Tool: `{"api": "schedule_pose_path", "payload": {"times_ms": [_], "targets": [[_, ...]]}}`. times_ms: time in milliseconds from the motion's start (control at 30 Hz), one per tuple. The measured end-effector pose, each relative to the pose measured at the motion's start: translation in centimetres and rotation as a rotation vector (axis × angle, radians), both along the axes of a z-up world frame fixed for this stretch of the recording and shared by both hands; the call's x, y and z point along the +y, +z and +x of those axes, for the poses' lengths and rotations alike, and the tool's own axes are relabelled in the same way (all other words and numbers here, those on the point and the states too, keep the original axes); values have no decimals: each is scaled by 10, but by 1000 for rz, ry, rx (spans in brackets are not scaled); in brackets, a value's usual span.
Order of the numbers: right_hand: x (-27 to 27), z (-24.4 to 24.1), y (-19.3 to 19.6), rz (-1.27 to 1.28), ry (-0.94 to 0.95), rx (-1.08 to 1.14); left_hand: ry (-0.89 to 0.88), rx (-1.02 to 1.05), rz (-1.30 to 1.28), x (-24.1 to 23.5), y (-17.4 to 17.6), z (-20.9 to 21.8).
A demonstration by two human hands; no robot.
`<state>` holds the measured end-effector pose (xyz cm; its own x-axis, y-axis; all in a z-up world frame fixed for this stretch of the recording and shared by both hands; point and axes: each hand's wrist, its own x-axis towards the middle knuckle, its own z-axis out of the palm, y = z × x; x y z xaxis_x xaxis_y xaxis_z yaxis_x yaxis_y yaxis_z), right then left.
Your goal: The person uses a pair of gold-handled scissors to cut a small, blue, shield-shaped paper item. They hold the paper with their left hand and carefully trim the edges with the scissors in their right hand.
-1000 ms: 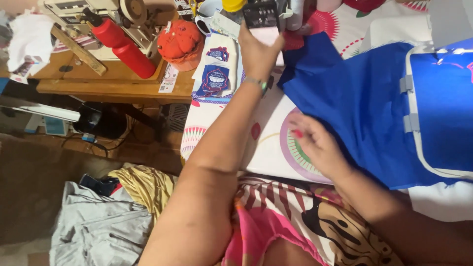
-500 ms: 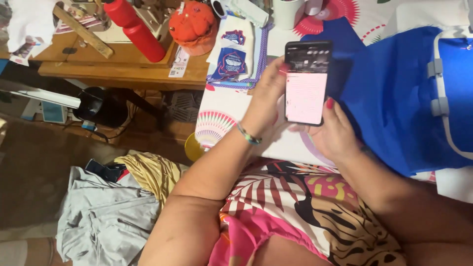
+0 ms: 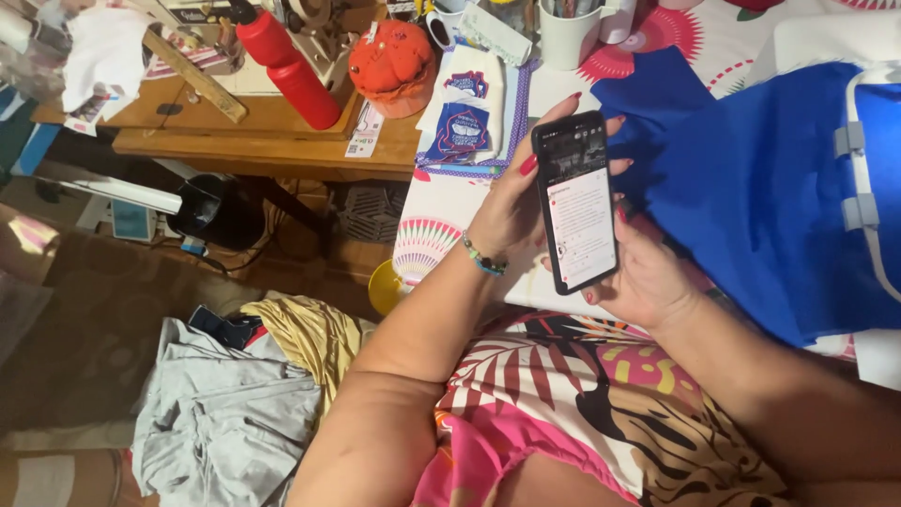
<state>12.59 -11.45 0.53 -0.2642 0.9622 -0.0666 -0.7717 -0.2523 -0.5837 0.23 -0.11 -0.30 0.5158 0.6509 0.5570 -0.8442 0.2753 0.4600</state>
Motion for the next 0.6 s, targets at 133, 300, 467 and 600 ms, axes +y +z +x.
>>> {"api": "schedule_pose_path", "payload": {"times_ms": [133, 300, 467, 600], "targets": [[3, 6, -10, -29, 43, -3, 131, 26, 80, -3, 1, 2], [6, 10, -22, -16, 62, 12, 172, 6, 55, -8, 4, 3], [8, 10, -29, -3, 69, 9, 210, 26, 55, -16, 14, 4], [7, 10, -29, -6, 77, 18, 209, 39, 61, -17, 16, 4]]}}
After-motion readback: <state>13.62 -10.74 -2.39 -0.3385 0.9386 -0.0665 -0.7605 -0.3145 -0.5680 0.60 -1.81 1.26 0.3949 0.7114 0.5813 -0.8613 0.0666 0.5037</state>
